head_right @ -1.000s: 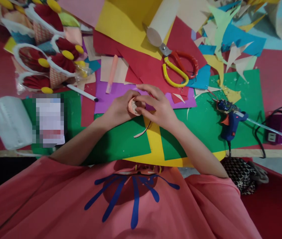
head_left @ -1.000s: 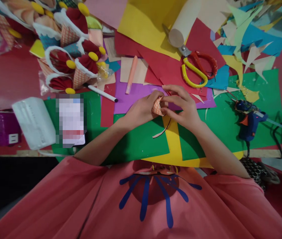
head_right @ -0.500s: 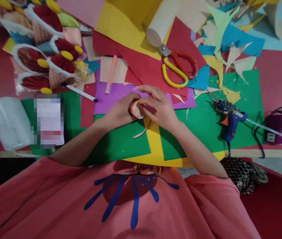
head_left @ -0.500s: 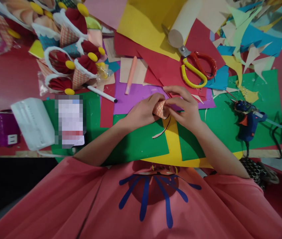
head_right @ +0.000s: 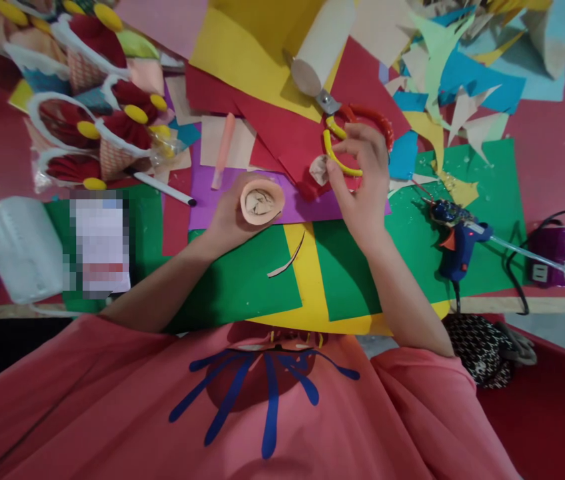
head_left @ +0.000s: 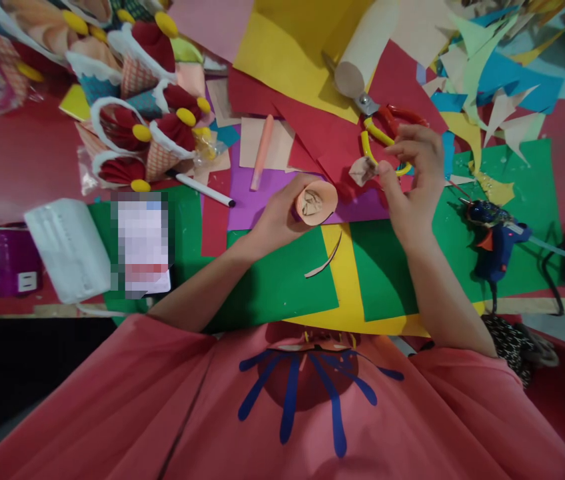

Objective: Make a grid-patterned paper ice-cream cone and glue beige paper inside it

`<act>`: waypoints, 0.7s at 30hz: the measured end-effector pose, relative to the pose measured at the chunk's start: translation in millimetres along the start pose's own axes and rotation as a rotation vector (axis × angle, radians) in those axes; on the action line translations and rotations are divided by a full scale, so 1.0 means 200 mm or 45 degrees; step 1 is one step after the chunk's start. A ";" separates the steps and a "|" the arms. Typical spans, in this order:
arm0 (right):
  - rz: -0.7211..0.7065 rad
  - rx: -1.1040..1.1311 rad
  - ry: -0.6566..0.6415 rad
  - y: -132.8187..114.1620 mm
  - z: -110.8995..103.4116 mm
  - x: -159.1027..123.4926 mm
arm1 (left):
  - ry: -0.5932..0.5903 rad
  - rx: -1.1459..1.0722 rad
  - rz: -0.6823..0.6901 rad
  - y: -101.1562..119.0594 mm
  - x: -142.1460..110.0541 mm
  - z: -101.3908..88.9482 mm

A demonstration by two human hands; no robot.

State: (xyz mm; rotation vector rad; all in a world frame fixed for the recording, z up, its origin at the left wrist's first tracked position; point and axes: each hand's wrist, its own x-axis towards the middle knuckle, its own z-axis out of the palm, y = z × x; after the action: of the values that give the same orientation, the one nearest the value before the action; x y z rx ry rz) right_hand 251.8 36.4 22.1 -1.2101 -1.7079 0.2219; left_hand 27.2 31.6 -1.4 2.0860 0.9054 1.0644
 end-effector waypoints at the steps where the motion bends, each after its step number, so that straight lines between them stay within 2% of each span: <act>1: -0.044 -0.016 -0.005 -0.03 -0.01 0.00 | -0.016 -0.005 0.025 0.00 0.00 0.00; 3: -0.163 -0.018 -0.140 -0.10 -0.01 -0.01 | -0.060 -0.001 0.028 -0.01 0.00 0.00; 6: -0.378 0.001 -0.418 -0.15 0.03 -0.04 | -0.129 0.088 -0.080 0.00 -0.01 0.01; 9: -0.359 0.066 -0.556 -0.15 0.08 -0.06 | -0.248 0.249 -0.177 0.03 -0.02 0.01; 11: -0.336 0.057 -0.580 -0.14 0.10 -0.07 | -0.338 0.320 -0.216 0.06 -0.01 0.00; 16: -0.521 -0.031 -0.476 -0.16 0.11 -0.09 | -0.464 0.367 -0.303 0.10 0.00 0.00; 21: -0.418 0.002 -0.557 -0.17 0.12 -0.11 | -0.496 0.424 -0.283 0.09 -0.01 0.01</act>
State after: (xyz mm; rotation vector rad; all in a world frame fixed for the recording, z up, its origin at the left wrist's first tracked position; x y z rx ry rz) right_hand 211.3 11.9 18.6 -0.9021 -2.2557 0.3027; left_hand 34.2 19.7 10.3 2.2812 1.1347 0.3897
